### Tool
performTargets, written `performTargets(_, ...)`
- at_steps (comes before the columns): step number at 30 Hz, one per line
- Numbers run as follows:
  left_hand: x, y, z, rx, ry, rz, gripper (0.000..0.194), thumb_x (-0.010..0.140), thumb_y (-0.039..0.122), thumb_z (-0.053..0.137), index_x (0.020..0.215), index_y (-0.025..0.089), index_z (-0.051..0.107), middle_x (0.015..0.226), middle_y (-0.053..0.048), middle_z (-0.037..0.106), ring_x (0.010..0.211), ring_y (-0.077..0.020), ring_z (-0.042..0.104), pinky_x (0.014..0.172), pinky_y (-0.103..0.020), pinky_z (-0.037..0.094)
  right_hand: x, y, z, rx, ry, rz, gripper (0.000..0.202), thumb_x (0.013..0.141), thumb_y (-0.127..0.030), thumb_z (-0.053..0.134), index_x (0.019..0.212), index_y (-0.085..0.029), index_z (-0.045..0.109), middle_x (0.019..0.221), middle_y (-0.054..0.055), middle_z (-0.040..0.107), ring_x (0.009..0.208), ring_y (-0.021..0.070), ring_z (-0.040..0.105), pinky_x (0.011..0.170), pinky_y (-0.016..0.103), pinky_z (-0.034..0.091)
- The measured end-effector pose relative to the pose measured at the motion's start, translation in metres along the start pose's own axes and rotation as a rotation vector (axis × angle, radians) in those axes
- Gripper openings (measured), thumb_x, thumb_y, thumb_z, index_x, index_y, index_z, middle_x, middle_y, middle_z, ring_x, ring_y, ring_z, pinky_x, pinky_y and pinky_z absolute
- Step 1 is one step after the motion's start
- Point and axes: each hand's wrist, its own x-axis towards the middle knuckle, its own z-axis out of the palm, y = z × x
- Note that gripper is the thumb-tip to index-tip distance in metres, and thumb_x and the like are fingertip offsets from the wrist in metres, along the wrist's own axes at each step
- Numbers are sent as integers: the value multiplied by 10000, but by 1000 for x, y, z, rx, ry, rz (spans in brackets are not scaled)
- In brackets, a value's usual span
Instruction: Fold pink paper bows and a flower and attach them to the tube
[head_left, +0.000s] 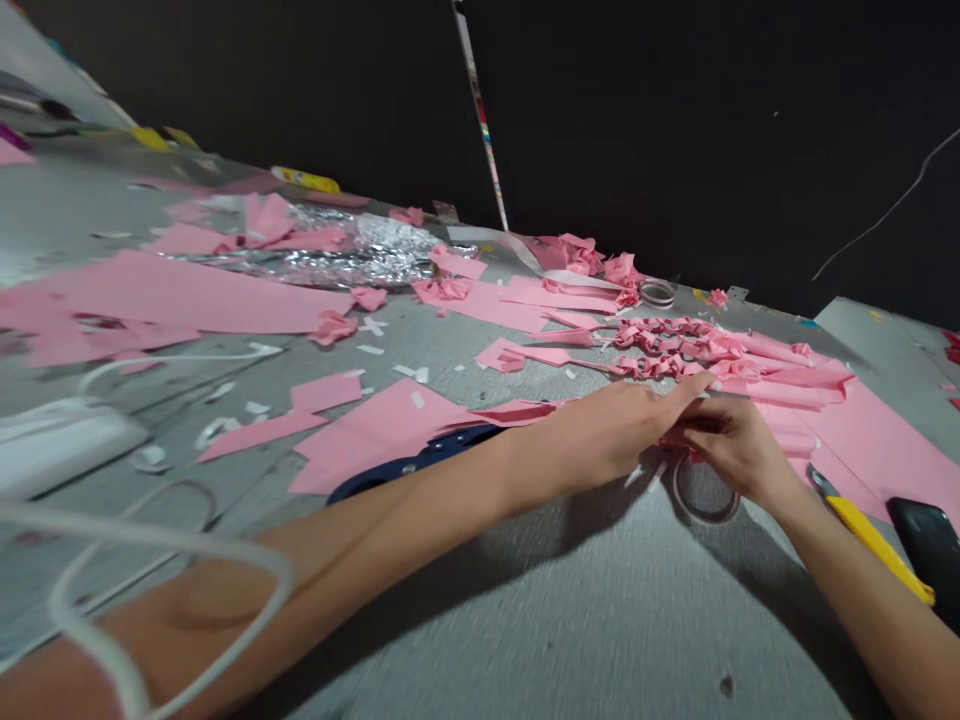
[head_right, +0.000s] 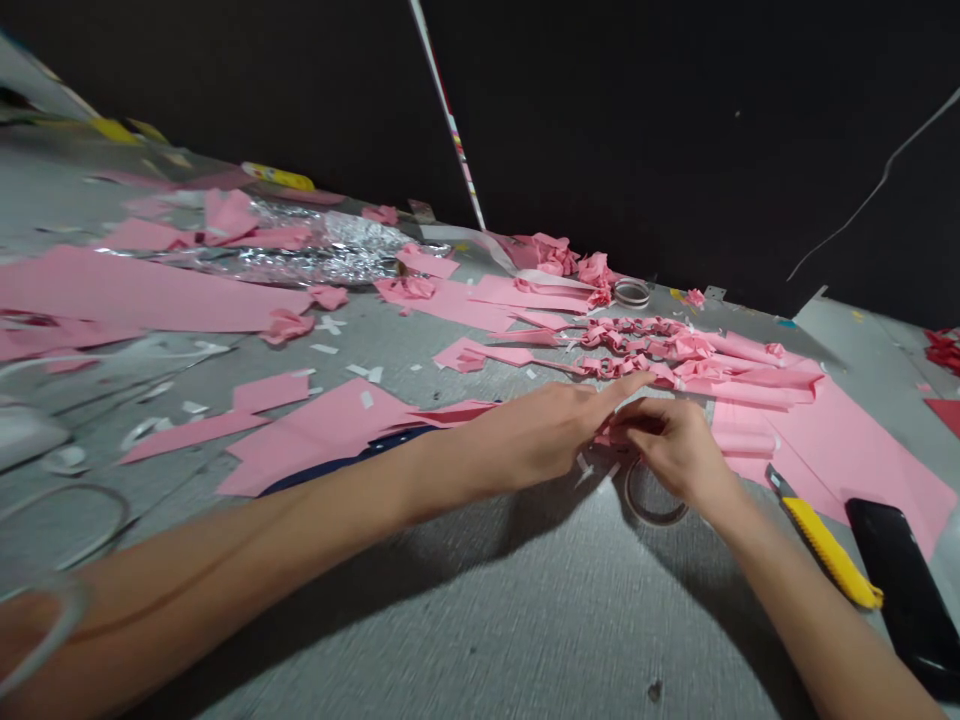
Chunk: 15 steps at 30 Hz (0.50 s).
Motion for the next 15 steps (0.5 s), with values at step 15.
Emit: performTargets(15,2,1,-5,-115,84,61,635,932,13,595,1516,175,406,1127,-108,790,931,-260,779,734,-312,538,-1,-8,-1,-182,66,-33,103,825,-162,639,849,-207,728,815,37,764,746,204,697,699,339,538)
